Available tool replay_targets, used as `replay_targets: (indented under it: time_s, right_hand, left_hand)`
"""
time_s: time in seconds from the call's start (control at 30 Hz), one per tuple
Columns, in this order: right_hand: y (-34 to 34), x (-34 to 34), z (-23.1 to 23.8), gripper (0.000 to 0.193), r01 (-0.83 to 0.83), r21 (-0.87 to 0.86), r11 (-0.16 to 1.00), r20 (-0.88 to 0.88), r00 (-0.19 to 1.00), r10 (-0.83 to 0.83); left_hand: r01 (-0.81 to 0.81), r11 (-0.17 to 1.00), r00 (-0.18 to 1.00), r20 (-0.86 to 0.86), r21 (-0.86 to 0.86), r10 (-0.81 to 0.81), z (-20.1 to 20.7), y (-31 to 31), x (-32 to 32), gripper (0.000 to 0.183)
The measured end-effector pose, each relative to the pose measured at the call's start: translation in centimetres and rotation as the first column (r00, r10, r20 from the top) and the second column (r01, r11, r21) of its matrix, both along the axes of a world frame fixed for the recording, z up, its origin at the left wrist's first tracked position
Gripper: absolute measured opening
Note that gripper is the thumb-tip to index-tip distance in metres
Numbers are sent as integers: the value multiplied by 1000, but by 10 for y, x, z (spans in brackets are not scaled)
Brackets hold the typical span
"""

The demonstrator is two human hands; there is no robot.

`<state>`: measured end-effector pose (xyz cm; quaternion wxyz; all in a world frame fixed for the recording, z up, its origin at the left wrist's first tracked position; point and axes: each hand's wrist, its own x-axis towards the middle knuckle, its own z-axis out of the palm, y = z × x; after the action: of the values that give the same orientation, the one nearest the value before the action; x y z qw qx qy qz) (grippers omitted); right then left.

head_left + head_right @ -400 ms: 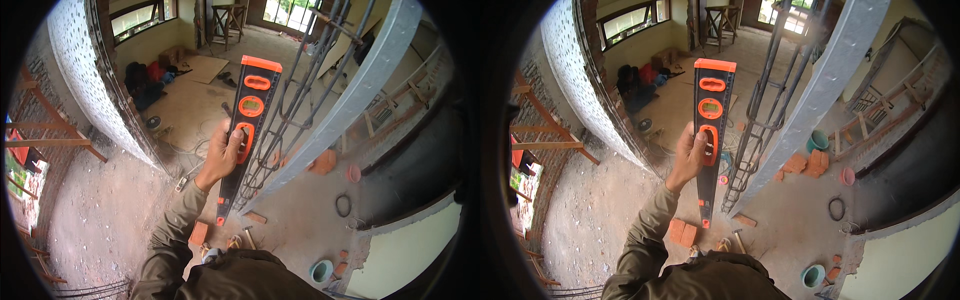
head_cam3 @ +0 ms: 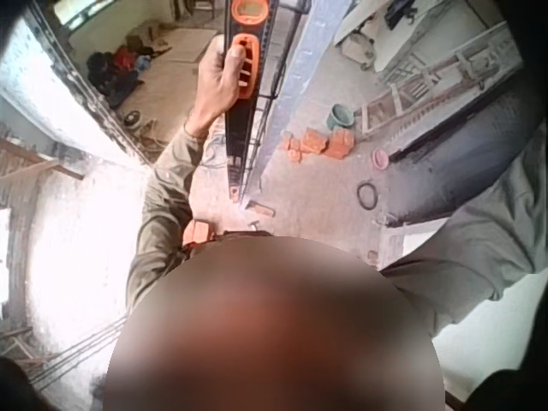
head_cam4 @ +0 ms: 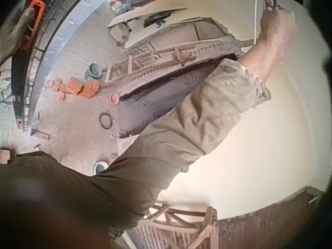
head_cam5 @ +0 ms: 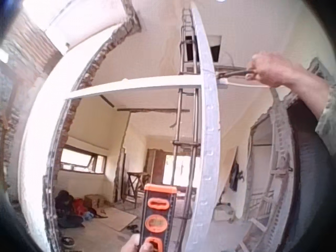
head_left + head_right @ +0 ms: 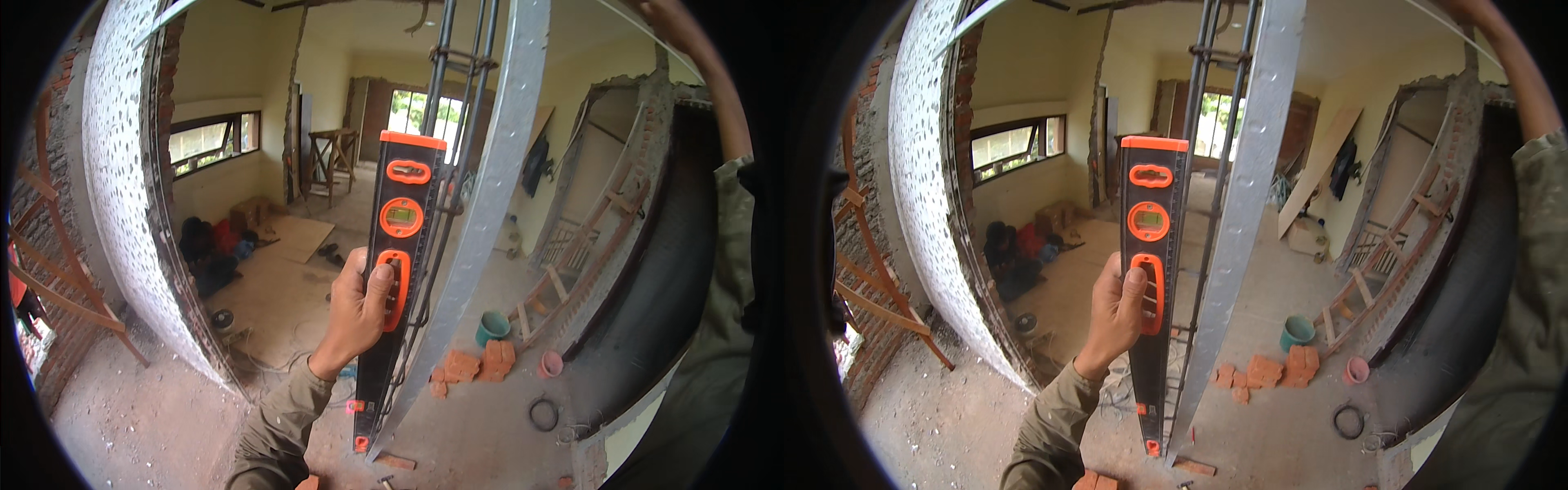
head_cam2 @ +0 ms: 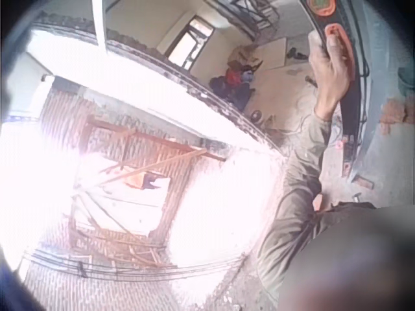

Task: The person assembles a metal frame by attaching a horizontal metal bar to a vertical frame using pliers and wire. They use a spirit level to check alignment and make adjustments as needed.

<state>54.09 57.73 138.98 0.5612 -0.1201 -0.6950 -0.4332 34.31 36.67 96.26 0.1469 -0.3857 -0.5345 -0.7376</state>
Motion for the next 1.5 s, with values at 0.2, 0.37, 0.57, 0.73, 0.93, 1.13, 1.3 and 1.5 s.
replay_targets:
  time_s: [0.2,0.37,0.57,0.73,0.93,1.13,1.3,1.5]
  right_hand:
    - [-6,-4,-1,22,-30,-81,996,-17,999,28]
    - [-1,-3,1,29,-32,-166,986,-29,999,28]
    - [1,-7,-1,30,-10,-159,987,-38,999,4]
    - [3,-10,-3,32,-2,-164,987,-17,1000,0]
    - [5,-10,-1,31,-43,-192,980,-47,998,34]
    - [10,-12,2,32,-70,-130,989,-56,996,63]
    - [13,-13,2,34,-94,-91,991,-63,994,88]
    - [23,-11,11,32,-50,-117,992,-48,998,45]
  left_hand:
    - [54,997,997,-52,63,-51,62,23,-4,29]
    - [-115,990,976,-175,79,127,80,49,-2,33]
    - [93,993,995,-36,68,-90,79,45,-9,31]
    - [194,977,979,-41,-91,-198,72,36,-9,50]
    - [320,921,945,144,-222,-294,72,26,-8,43]
    - [312,939,947,122,-141,-297,74,31,-5,37]
    - [314,936,949,96,-161,-301,74,30,-7,37]
    - [325,941,946,45,-98,-322,73,30,-5,42]
